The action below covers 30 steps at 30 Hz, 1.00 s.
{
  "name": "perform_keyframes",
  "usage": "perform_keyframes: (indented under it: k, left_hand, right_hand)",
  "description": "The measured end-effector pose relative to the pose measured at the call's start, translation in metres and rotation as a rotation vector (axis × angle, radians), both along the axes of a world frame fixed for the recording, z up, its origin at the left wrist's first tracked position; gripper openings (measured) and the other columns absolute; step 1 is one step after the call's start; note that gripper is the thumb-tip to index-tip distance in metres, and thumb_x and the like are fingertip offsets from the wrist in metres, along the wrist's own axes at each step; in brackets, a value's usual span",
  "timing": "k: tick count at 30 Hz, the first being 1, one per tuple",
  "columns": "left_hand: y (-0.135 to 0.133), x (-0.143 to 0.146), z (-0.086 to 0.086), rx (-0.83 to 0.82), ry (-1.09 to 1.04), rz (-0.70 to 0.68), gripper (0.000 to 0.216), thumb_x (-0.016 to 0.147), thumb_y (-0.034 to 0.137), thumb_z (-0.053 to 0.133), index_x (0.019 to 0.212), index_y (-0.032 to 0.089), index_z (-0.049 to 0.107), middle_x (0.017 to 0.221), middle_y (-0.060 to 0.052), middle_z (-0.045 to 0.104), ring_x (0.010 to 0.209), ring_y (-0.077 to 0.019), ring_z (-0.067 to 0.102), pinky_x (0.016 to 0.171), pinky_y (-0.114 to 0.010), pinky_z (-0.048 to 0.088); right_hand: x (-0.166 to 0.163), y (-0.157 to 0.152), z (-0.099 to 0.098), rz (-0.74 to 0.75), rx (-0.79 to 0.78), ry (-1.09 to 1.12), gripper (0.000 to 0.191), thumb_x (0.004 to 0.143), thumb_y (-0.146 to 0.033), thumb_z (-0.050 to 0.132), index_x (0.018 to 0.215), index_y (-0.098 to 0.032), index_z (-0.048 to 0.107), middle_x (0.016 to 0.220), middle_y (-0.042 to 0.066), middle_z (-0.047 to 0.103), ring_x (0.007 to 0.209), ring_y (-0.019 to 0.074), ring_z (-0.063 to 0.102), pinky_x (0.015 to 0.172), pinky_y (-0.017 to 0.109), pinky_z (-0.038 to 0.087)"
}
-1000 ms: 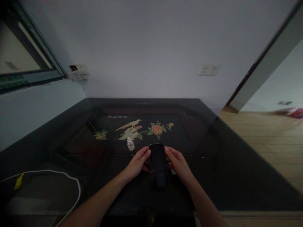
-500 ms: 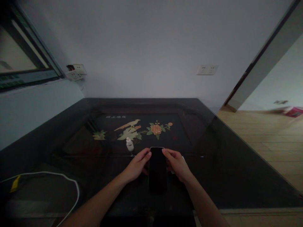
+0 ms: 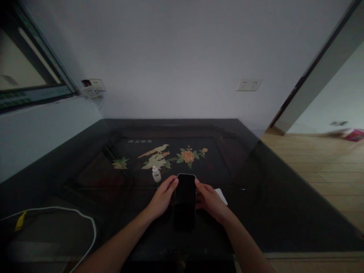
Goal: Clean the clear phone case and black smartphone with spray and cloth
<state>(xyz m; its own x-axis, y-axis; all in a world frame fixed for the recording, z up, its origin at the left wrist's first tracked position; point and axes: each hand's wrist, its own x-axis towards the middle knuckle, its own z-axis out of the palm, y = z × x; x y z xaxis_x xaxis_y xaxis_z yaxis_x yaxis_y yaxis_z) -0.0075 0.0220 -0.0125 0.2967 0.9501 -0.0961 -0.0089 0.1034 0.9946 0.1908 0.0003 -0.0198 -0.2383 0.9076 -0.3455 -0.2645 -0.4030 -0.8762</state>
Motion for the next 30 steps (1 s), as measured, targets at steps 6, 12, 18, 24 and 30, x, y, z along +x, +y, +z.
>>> perform_keyframes:
  k: [6,12,18,24,30]
  left_hand:
    - [0.004,-0.001,-0.001,-0.121,-0.026,0.039,0.05,0.085,0.071,0.057,0.099,0.023,0.054,0.068,0.005,0.055,0.055,-0.0154,0.059,0.045,-0.024,0.048]
    - [-0.006,-0.016,0.01,-0.327,0.059,-0.292,0.05,0.089,0.07,0.055,0.097,0.021,0.049,0.07,-0.004,0.069,0.054,-0.0201,0.069,0.044,-0.026,0.051]
    - [-0.013,-0.026,0.016,-0.426,-0.009,-0.577,0.058,0.073,0.041,0.087,0.109,0.021,0.046,0.098,-0.012,0.076,0.079,-0.0234,0.077,0.065,-0.032,0.059]
    - [-0.011,-0.027,0.015,-0.454,-0.015,-0.628,0.048,0.084,0.043,0.077,0.115,0.02,0.048,0.1,-0.015,0.077,0.079,-0.0228,0.077,0.065,-0.029,0.057]
    - [-0.01,-0.027,0.013,-0.476,-0.035,-0.605,0.045,0.086,0.041,0.075,0.117,0.019,0.05,0.097,-0.016,0.078,0.079,-0.0225,0.078,0.069,-0.03,0.058]
  right_hand:
    - [0.002,-0.005,0.004,0.236,0.079,-0.005,0.047,0.086,-0.043,0.078,0.127,-0.022,0.067,0.101,0.006,0.076,0.086,0.0192,0.073,0.073,0.03,0.059]
    - [0.003,-0.001,0.002,0.154,0.085,0.009,0.046,0.087,-0.046,0.077,0.123,-0.019,0.068,0.095,0.007,0.077,0.081,0.0193,0.073,0.074,0.032,0.058]
    - [0.003,0.0,0.002,0.076,0.091,-0.039,0.045,0.085,-0.049,0.078,0.119,-0.02,0.069,0.094,0.006,0.076,0.077,0.0187,0.072,0.066,0.028,0.056]
    - [0.001,-0.002,0.007,0.098,0.081,-0.048,0.046,0.085,-0.049,0.078,0.12,-0.02,0.068,0.093,0.005,0.077,0.077,0.0181,0.073,0.063,0.026,0.056]
    - [-0.001,-0.002,0.011,0.069,0.07,-0.082,0.05,0.081,-0.05,0.081,0.118,-0.02,0.067,0.086,0.003,0.076,0.066,0.016,0.07,0.057,0.025,0.055]
